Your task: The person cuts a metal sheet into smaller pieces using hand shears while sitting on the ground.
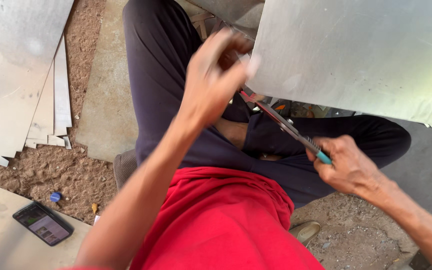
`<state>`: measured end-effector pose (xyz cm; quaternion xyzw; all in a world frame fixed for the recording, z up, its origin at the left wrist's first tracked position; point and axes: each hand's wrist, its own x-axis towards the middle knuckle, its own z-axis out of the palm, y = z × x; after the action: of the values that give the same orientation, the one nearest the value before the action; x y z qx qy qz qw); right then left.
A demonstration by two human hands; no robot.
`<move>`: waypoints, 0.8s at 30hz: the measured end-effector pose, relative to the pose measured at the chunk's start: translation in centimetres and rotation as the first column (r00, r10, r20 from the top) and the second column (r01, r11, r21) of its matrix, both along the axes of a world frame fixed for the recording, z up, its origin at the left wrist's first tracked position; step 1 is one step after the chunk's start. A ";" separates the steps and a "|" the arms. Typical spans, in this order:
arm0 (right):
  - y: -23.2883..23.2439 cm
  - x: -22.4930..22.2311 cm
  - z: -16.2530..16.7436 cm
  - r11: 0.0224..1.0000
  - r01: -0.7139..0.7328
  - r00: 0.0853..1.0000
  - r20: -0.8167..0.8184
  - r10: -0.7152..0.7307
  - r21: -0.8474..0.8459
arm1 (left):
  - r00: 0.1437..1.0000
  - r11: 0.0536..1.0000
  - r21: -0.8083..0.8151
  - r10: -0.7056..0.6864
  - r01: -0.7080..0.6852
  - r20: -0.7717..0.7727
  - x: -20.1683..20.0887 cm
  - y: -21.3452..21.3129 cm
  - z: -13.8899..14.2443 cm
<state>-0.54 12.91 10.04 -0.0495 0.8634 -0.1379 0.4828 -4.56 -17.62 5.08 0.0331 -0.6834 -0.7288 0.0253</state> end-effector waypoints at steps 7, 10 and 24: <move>4.3 10.8 -2.1 0.872 0.474 0.879 0.010 -0.477 -0.124 | 0.986 0.981 -0.102 0.167 -0.168 -0.019 -4.1 3.4 -1.0; 4.9 15.7 -3.0 0.603 0.782 0.622 0.144 -0.770 -0.158 | 0.924 0.905 0.192 0.380 -0.379 0.033 3.4 8.5 -0.9; -1.3 14.2 -0.8 0.700 0.641 0.760 0.136 -0.635 -0.313 | 0.958 0.861 0.509 -0.145 -0.002 0.249 7.3 6.6 -2.8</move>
<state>13.68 11.57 9.19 0.1708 0.7850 -0.4444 0.3964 2.78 -10.99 2.28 0.1150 -0.4666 -0.8703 -0.1078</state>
